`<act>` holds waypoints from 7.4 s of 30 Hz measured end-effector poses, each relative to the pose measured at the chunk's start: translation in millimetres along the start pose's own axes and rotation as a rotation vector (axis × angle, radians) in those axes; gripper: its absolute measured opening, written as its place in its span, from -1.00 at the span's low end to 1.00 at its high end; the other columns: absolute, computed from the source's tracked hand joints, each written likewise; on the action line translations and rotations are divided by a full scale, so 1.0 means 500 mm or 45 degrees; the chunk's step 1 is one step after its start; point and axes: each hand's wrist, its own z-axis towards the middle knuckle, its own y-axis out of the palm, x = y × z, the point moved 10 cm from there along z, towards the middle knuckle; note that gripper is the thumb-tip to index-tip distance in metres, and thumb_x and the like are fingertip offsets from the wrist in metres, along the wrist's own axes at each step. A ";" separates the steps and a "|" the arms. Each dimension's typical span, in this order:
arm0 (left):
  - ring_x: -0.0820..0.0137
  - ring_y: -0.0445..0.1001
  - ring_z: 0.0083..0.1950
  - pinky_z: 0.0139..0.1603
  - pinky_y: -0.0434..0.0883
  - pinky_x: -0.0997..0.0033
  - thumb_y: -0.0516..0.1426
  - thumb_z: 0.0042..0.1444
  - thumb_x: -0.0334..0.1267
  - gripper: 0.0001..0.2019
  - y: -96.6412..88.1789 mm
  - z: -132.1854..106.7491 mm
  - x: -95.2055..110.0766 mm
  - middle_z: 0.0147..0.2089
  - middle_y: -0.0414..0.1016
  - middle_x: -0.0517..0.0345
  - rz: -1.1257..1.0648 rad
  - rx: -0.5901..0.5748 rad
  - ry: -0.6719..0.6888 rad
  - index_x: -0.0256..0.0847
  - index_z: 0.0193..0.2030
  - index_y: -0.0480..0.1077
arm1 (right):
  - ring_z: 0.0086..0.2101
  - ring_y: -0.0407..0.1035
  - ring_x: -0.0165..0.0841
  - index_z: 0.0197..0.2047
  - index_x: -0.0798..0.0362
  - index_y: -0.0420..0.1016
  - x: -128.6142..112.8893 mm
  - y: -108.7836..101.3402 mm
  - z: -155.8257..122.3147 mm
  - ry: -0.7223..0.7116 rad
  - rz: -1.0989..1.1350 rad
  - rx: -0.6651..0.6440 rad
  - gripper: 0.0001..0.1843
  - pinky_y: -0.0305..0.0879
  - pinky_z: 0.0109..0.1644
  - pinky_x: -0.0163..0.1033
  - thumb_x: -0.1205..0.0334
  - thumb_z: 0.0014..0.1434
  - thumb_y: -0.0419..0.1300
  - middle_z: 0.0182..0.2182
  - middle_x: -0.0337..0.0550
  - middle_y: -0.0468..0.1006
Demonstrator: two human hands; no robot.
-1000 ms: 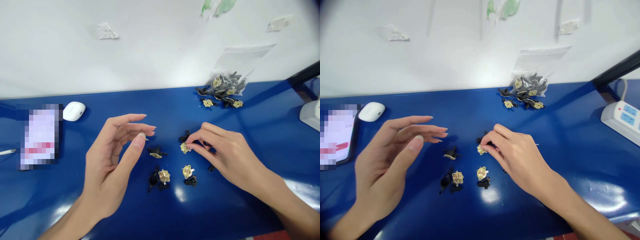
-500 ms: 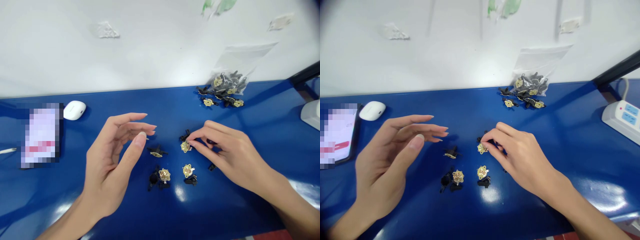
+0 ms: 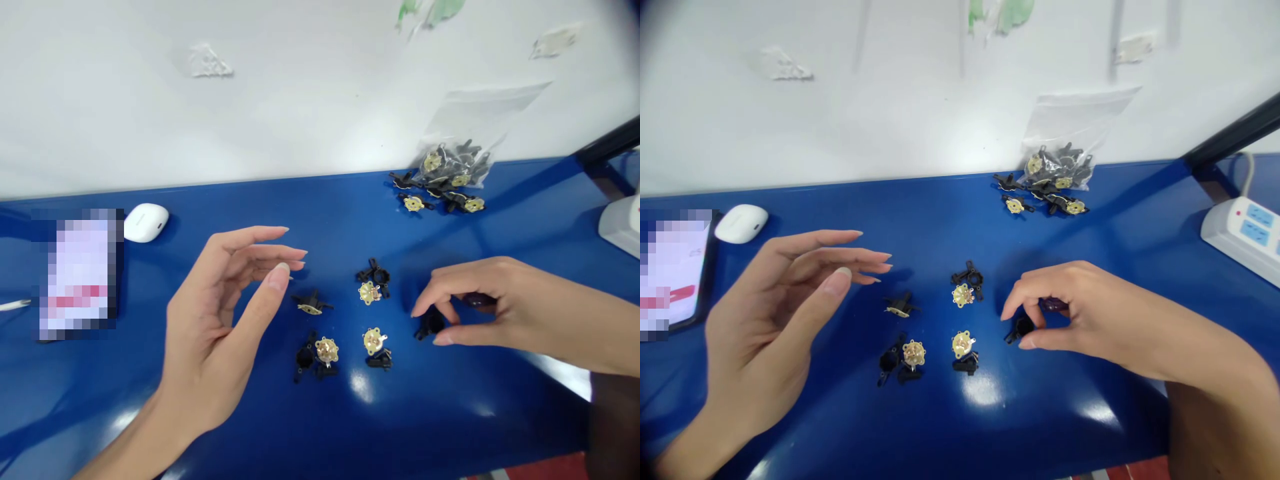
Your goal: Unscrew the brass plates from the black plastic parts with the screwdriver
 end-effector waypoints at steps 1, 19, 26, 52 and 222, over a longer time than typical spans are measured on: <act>0.12 0.76 0.14 0.20 0.68 0.09 0.31 0.51 -0.18 -0.71 0.000 0.000 0.000 0.10 0.77 0.09 0.004 0.000 0.004 0.01 0.31 0.56 | -0.42 0.50 -0.36 -0.04 -0.30 0.76 -0.001 0.003 0.004 -0.018 -0.008 -0.016 -0.78 0.36 -0.42 -0.25 -0.17 0.36 0.46 -0.33 -0.31 0.66; 0.19 0.76 0.10 0.18 0.69 0.17 0.31 0.52 -0.18 -0.72 0.002 0.002 0.005 0.09 0.78 0.12 0.051 -0.003 0.021 0.00 0.30 0.56 | -0.34 0.53 -0.39 -0.02 -0.24 0.69 -0.039 0.023 0.013 -0.122 -0.182 0.001 -0.71 0.43 -0.32 -0.26 -0.16 0.31 0.51 -0.14 -0.32 0.66; 0.20 0.76 0.10 0.17 0.67 0.20 0.32 0.50 -0.15 -0.73 0.004 0.003 0.000 0.09 0.77 0.11 0.052 -0.013 0.009 -0.02 0.28 0.59 | -0.21 0.61 -0.37 0.02 -0.32 0.76 -0.063 0.030 0.013 -0.220 -0.130 -0.034 -0.85 0.54 -0.13 -0.25 -0.07 0.49 0.37 -0.09 -0.29 0.68; 0.16 0.74 -0.07 -0.52 0.47 0.43 0.41 0.36 -0.02 -0.85 0.044 0.011 -0.025 -0.04 0.78 0.13 0.448 -0.410 0.051 0.10 0.00 0.70 | -0.24 0.60 -0.41 0.16 -0.35 0.74 -0.082 0.051 0.017 -0.269 -0.111 -0.037 -0.77 0.48 -0.18 -0.29 -0.05 0.55 0.30 -0.05 -0.27 0.67; 0.39 0.76 -0.12 -0.04 0.59 0.49 0.52 0.21 -0.43 -0.81 0.067 0.009 -0.038 -0.10 0.81 0.18 0.151 -0.518 0.150 -0.14 -0.07 0.77 | -0.51 0.35 -0.49 0.04 -0.13 0.43 -0.182 -0.001 0.040 -0.323 0.147 0.793 -0.88 0.29 -0.43 -0.35 0.31 0.57 0.15 -0.39 -0.40 0.49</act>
